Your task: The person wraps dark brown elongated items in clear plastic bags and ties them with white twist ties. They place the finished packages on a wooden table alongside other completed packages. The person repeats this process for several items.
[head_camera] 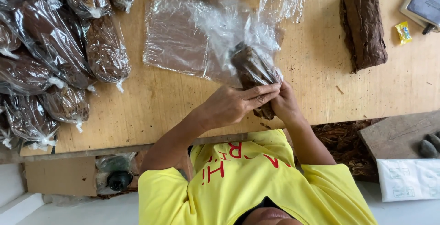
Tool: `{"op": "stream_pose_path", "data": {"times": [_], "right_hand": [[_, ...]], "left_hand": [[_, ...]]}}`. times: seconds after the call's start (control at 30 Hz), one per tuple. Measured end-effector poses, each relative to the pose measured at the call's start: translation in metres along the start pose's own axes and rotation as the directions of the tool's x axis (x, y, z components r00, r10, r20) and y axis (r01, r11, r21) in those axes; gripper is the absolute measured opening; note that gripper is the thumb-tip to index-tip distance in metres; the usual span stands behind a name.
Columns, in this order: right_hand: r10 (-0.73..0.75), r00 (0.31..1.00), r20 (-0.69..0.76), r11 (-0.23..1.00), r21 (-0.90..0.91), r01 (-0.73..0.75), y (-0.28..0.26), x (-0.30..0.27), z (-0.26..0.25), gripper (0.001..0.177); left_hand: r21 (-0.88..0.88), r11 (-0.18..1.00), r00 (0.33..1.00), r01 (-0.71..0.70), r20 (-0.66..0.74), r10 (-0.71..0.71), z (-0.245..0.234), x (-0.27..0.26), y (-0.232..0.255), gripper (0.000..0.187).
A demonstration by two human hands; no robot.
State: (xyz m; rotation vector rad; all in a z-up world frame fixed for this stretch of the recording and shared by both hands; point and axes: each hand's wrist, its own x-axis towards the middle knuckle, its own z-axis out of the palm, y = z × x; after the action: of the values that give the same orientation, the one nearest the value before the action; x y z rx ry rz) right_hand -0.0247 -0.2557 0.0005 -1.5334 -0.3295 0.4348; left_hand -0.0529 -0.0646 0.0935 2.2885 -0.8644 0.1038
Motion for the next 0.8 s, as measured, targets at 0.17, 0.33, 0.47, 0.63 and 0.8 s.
{"op": "stream_pose_path", "data": {"times": [0.17, 0.33, 0.47, 0.63, 0.8], "right_hand": [[0.066, 0.967, -0.247, 0.896, 0.44, 0.051, -0.006, 0.008, 0.006, 0.034], [0.197, 0.938, -0.286, 0.847, 0.531, -0.015, -0.015, 0.003, 0.012, 0.026], [0.201, 0.959, -0.202, 0.874, 0.48, -0.082, -0.04, -0.002, 0.032, 0.033], [0.174, 0.969, -0.174, 0.923, 0.373, -0.098, -0.03, -0.009, 0.048, 0.023], [0.098, 0.955, -0.28, 0.933, 0.36, 0.01, -0.016, -0.007, 0.052, 0.012]], "left_hand": [[-0.155, 0.988, 0.999, 0.014, -0.041, -0.02, 0.013, -0.005, -0.006, 0.053], [-0.561, 0.825, 0.797, 0.067, -0.468, -0.382, 0.035, -0.007, -0.032, 0.066], [-0.897, 0.426, 0.673, -0.116, -0.386, -0.63, 0.045, -0.011, -0.041, 0.119], [-0.971, 0.234, 0.684, -0.058, -0.209, -0.699, 0.015, 0.006, -0.008, 0.069], [-0.975, 0.221, 0.704, 0.004, -0.155, -0.693, 0.031, 0.009, 0.004, 0.024]]}}
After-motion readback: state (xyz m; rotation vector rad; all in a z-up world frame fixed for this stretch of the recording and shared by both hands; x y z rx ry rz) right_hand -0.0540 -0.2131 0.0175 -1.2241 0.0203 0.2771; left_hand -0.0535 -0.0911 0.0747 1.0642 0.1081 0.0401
